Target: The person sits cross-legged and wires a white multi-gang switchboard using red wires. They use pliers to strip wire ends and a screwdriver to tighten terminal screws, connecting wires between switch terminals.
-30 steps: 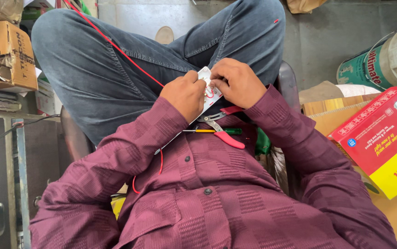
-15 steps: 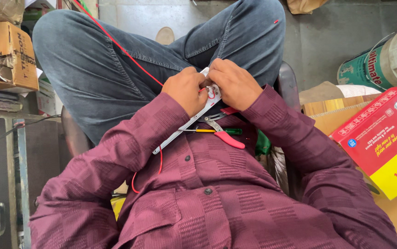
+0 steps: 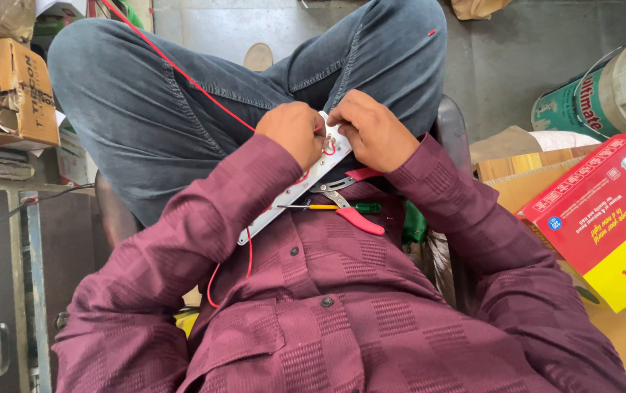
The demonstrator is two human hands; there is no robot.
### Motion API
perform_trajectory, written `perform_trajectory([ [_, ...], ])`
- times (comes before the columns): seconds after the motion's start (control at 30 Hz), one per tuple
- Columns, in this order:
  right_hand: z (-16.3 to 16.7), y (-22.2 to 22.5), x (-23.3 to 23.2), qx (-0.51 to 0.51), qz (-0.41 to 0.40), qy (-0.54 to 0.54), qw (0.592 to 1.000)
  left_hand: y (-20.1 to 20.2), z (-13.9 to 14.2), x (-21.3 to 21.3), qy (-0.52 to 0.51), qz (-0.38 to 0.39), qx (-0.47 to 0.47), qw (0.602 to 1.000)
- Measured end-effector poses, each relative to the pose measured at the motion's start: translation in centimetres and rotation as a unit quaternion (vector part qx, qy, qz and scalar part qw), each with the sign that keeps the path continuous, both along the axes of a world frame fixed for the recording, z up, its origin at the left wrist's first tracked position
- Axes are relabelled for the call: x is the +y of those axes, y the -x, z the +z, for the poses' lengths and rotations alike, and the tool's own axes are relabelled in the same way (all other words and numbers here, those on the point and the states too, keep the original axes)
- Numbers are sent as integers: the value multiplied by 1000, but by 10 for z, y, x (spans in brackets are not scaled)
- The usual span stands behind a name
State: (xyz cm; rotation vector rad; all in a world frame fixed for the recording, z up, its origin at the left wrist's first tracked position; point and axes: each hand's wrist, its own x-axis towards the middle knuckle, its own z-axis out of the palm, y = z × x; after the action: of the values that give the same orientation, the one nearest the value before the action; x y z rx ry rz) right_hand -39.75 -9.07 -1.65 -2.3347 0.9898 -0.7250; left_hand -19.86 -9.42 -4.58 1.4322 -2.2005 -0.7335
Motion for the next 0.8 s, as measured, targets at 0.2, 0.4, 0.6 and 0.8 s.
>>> perform_trajectory([
  [0.2,17,4,17,-6,-34,-1,999,-8,7,-16,-126,-25,21,991],
  [0.4,31,14,50,47,-53,-24,997,-16,0,-25,-96,-100,86,987],
  [0.6,26,10,61,49,-70,-84,993,-17,-16,-34,-176,-120,32,977],
  [0.8,20,7,53,41,-84,18,995,-19,-42,-34,-18,-132,72,988],
])
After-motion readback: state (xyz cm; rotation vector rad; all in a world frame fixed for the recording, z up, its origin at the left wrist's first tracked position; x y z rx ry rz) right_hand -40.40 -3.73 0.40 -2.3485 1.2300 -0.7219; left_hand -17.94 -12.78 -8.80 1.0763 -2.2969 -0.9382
